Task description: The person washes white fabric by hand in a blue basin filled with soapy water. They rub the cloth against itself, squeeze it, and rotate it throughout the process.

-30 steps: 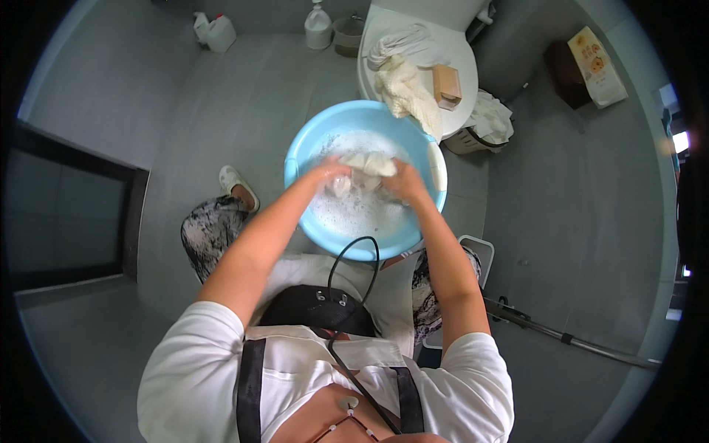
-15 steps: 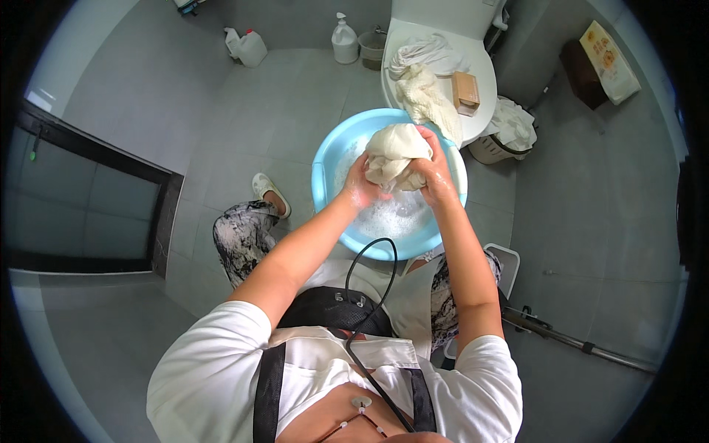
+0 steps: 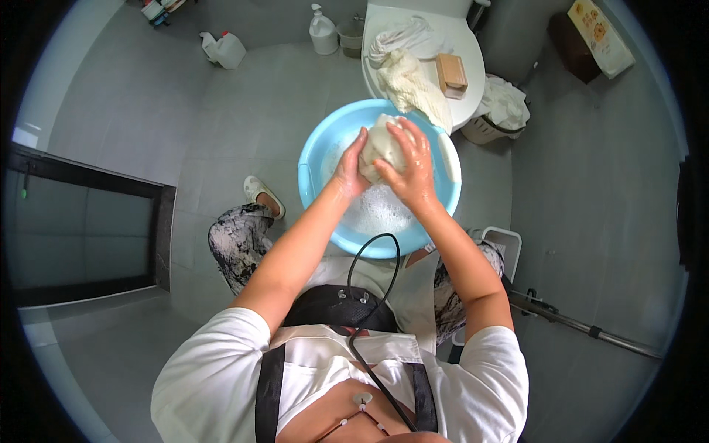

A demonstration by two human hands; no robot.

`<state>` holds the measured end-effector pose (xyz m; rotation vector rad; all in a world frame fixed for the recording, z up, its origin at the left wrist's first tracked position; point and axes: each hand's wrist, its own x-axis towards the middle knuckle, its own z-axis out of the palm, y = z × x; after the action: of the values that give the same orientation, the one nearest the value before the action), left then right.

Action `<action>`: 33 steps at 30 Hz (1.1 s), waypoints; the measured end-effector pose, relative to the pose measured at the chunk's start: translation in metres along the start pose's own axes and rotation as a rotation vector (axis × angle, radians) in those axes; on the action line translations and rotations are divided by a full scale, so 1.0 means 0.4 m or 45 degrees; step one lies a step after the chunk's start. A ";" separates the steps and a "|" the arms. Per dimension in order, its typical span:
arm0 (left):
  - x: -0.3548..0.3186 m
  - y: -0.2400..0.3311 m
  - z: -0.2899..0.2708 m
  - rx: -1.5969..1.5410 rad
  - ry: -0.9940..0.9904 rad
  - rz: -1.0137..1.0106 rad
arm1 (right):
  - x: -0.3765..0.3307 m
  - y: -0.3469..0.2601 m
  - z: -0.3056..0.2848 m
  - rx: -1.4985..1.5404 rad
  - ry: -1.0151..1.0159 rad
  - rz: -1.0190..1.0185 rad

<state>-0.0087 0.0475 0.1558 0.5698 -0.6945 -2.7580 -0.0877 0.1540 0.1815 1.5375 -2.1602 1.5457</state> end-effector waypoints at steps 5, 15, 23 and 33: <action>0.003 0.090 0.022 0.082 -0.160 -0.172 | -0.023 0.007 0.017 -0.297 -0.061 -0.486; 0.052 0.119 0.015 0.232 -0.039 -0.573 | 0.010 0.040 0.048 -0.200 0.013 -1.056; 0.095 0.083 -0.018 0.519 -0.132 -0.356 | 0.016 0.025 0.054 -0.248 0.067 -1.005; 0.093 0.028 0.048 0.378 0.397 -0.026 | 0.075 0.067 0.094 0.265 0.429 -0.297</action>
<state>-0.0485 0.0338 0.1656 1.0448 -1.0270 -2.5132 -0.1054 0.1057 0.1615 1.3959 -1.6263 1.8347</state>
